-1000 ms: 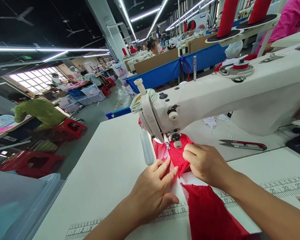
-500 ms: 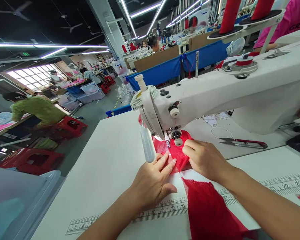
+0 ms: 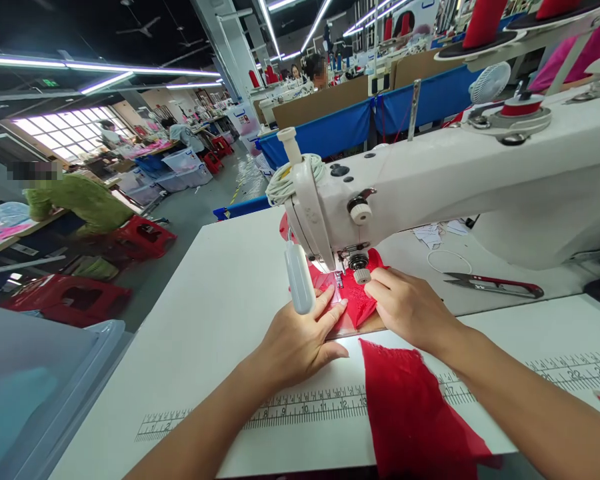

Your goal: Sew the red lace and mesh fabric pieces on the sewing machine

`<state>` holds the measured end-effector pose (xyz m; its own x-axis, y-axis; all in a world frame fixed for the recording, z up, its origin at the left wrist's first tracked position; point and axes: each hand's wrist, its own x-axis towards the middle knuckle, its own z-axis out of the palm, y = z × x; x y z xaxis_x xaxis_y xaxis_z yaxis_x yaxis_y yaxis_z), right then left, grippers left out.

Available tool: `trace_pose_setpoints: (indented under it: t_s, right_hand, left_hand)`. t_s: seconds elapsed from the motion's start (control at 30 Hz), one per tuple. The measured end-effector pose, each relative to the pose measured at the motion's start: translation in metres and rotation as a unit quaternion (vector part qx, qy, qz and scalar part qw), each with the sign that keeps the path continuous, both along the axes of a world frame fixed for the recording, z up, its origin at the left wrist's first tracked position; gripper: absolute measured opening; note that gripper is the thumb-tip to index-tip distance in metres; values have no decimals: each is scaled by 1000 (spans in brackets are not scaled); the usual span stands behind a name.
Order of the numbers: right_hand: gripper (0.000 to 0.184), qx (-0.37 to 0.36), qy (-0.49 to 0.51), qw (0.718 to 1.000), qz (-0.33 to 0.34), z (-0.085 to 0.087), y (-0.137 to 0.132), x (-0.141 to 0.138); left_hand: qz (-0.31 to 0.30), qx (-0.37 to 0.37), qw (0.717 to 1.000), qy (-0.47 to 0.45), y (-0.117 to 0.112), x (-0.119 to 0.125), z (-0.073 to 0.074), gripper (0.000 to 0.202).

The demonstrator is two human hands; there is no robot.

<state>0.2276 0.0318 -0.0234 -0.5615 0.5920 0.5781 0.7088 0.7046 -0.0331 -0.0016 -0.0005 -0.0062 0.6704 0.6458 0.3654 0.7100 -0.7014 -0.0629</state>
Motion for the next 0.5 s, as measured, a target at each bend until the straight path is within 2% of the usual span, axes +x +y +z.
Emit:
trace_pose_setpoints:
  t_s: [0.13, 0.23, 0.5]
  right_hand:
    - [29, -16, 1, 1000, 2, -3, 1, 1]
    - [30, -25, 7, 1000, 8, -5, 2, 2]
    - [29, -3, 2, 1000, 12, -5, 3, 3]
  left_hand:
    - [-4, 16, 1000, 6, -1, 0, 1, 96]
    - [-6, 1, 1000, 25, -3, 0, 2, 98]
    - [-9, 4, 1000, 30, -3, -5, -4, 96]
